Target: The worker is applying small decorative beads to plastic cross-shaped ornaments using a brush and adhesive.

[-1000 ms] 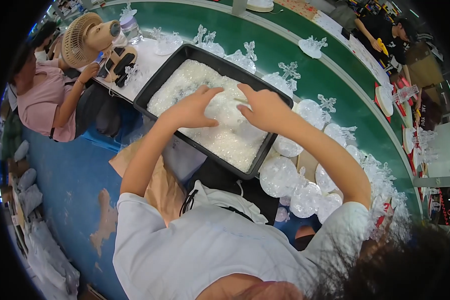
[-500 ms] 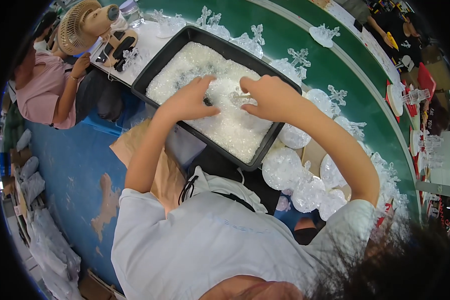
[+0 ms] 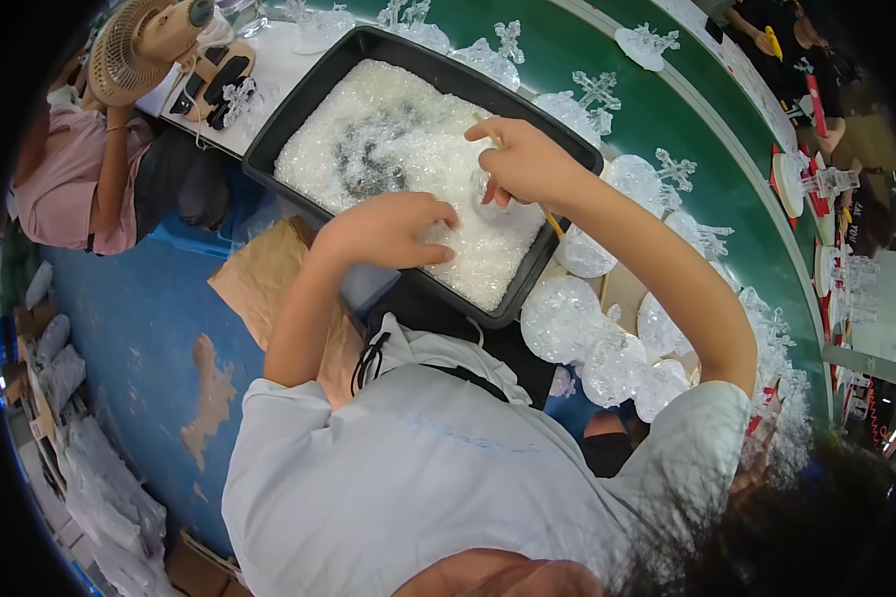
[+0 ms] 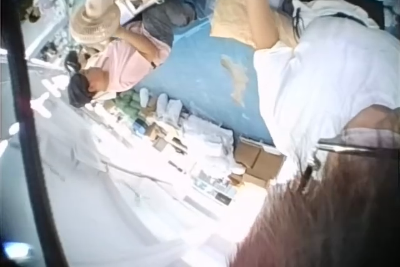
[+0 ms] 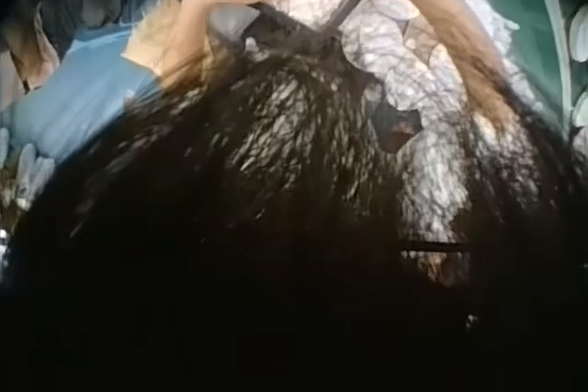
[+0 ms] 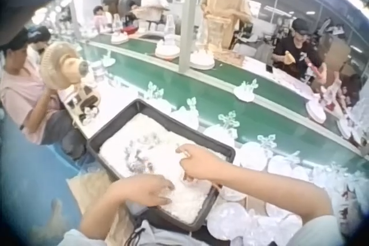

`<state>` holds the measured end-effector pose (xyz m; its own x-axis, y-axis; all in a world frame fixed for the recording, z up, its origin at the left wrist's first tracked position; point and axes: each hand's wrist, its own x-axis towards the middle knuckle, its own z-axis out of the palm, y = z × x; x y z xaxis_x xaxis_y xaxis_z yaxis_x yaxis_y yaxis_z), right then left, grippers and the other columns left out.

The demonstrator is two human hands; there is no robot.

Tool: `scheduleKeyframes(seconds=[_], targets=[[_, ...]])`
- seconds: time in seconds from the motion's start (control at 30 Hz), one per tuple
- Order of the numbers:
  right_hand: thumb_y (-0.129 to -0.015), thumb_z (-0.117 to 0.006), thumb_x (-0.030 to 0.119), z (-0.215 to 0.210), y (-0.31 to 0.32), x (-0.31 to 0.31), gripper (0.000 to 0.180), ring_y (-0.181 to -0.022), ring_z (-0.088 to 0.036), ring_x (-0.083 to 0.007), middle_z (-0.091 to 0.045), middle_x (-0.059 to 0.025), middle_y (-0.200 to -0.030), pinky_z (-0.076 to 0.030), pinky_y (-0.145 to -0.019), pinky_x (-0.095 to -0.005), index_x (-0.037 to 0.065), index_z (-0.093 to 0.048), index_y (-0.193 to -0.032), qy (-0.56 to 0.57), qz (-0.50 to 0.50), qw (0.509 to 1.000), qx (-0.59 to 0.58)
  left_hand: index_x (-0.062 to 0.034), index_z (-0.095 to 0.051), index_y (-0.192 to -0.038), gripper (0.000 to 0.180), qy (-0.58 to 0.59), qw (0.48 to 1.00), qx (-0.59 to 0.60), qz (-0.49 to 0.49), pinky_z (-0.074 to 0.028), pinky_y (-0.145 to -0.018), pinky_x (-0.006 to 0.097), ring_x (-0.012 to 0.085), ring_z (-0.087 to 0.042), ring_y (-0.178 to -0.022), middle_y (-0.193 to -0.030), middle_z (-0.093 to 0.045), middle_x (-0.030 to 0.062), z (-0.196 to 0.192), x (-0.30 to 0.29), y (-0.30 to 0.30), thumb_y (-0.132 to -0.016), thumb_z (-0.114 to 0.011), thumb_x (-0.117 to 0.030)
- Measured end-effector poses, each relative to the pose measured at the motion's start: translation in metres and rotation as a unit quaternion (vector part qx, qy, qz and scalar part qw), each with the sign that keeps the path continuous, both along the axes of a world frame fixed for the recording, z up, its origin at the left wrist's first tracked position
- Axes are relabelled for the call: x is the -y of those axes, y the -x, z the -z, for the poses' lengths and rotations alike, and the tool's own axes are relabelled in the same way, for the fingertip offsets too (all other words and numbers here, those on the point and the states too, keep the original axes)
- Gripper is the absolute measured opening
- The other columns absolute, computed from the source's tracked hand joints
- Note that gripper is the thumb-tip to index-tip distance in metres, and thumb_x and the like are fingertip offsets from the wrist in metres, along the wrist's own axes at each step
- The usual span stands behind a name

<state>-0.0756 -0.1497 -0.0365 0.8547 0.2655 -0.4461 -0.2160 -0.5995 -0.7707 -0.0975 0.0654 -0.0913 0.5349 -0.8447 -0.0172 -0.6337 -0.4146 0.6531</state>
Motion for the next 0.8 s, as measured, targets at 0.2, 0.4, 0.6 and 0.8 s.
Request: scheduleKeyframes(seconds=[0.2,0.4,0.6,0.8], targets=[[-0.091,-0.045,0.005,-0.026,0.030,0.017,0.041,-0.050,-0.049,-0.0064,-0.067,-0.0097,-0.079,-0.033,-0.042,-0.0211,0.004,-0.050,-0.132,-0.168,0.156,0.970,-0.077,-0.0018,-0.061,-0.117,0.033,0.068,0.953,-0.102,-0.275,-0.049,-0.083,0.031,0.0164,-0.062,-0.099,-0.108,-0.065,0.0106,-0.018,-0.013,-0.018,-0.092,-0.062,-0.023],[-0.098,-0.049,0.008,-0.022,0.087,0.009,0.024,-0.051,-0.042,-0.0055,-0.062,-0.0027,-0.075,-0.026,-0.043,-0.0205,0.006,-0.056,-0.121,-0.374,0.277,0.878,-0.113,-0.0005,-0.053,-0.131,0.040,0.256,0.922,-0.217,-0.195,-0.044,-0.097,0.032,0.0212,-0.059,-0.109,-0.123,-0.062,0.0131,-0.026,-0.013,-0.044,-0.101,-0.048,-0.026],[-0.100,-0.046,0.005,-0.003,0.120,-0.033,0.015,-0.058,-0.040,-0.0045,-0.063,-0.0087,-0.106,-0.025,-0.045,-0.0193,0.008,-0.058,-0.110,-0.488,0.408,0.767,-0.085,0.0029,-0.054,-0.132,0.050,0.276,0.935,-0.160,-0.157,-0.038,-0.102,0.035,0.0239,-0.056,-0.119,-0.125,-0.062,0.0141,-0.043,-0.012,-0.080,-0.103,-0.038,-0.035],[-0.099,-0.046,0.002,0.054,0.122,-0.067,0.018,-0.057,-0.038,-0.0033,-0.058,-0.0191,-0.128,-0.027,-0.044,-0.0171,0.010,-0.061,-0.093,-0.683,0.373,0.623,-0.080,0.0054,-0.062,-0.121,0.046,0.363,0.883,-0.292,-0.063,-0.042,-0.101,0.037,0.0234,-0.060,-0.110,-0.116,-0.066,0.0148,-0.041,-0.018,-0.110,-0.101,-0.039,-0.029]])
